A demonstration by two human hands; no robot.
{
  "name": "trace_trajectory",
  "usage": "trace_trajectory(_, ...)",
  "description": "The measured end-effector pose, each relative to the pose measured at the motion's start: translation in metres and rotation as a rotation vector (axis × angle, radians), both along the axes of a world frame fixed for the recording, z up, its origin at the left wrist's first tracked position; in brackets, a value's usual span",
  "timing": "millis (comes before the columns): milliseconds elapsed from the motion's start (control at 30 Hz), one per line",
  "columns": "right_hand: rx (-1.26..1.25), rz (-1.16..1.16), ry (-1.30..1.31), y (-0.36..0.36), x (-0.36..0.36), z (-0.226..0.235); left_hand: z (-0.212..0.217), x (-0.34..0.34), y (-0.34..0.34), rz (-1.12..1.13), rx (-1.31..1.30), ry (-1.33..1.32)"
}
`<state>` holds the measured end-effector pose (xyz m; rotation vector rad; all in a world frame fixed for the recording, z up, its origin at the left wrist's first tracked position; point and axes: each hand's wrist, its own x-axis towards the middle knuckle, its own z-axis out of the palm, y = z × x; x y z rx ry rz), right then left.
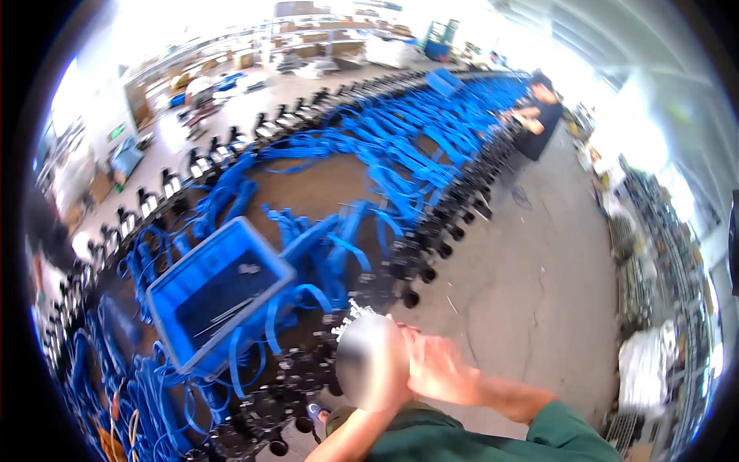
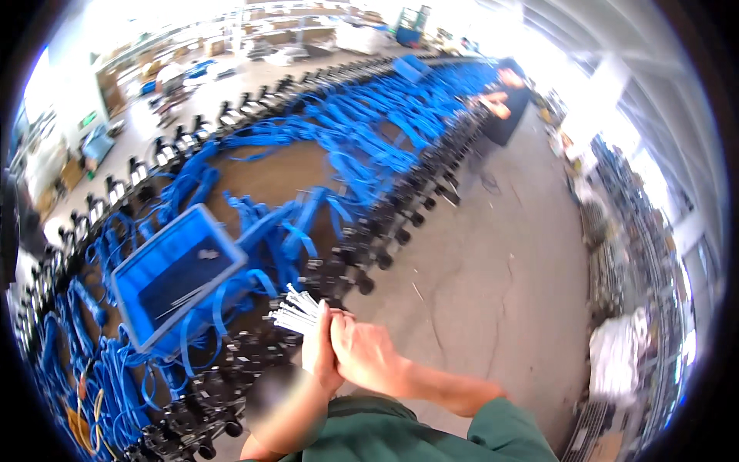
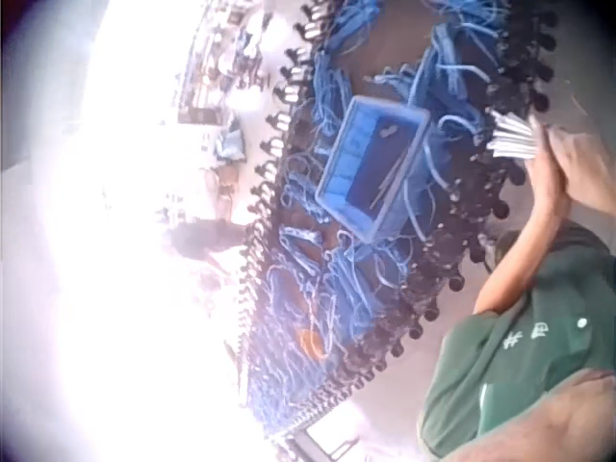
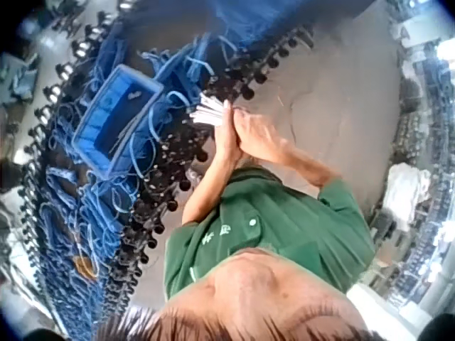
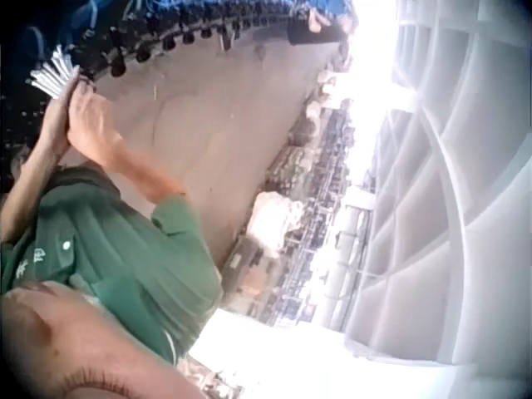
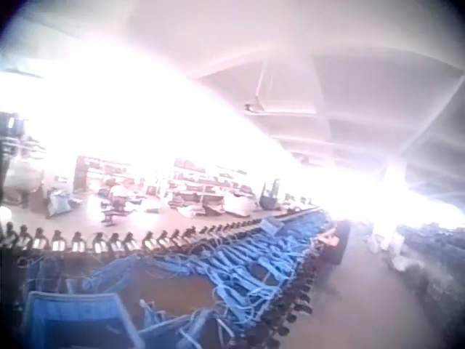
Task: The person is assembling electrical or mechanical components on a large workbench, inserting silver metal pins into black circular bases connected by blue cables, and occasionally retrieving more pins from a blue plastic crate.
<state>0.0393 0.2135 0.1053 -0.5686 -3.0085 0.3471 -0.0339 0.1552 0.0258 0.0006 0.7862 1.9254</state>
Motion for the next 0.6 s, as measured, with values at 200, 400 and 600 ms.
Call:
trace_trajectory(200,-0.323,-0.096,0.181,0.100,0.194,-0.009,-0.047,0.120,0.105,-0.332,-0.038,-0.119)
trace_trajectory(400,-0.763,-0.835,0.493,0.209,0.320,-0.091,-0.071,0.205,0.191,-0.900,-0.153,-0.333)
trace_trajectory(600,-0.947,-0.383,0.515,0.326,0.373,-0.179,-0.052,0.261,0.282,-1.343,-0.089,-0.385)
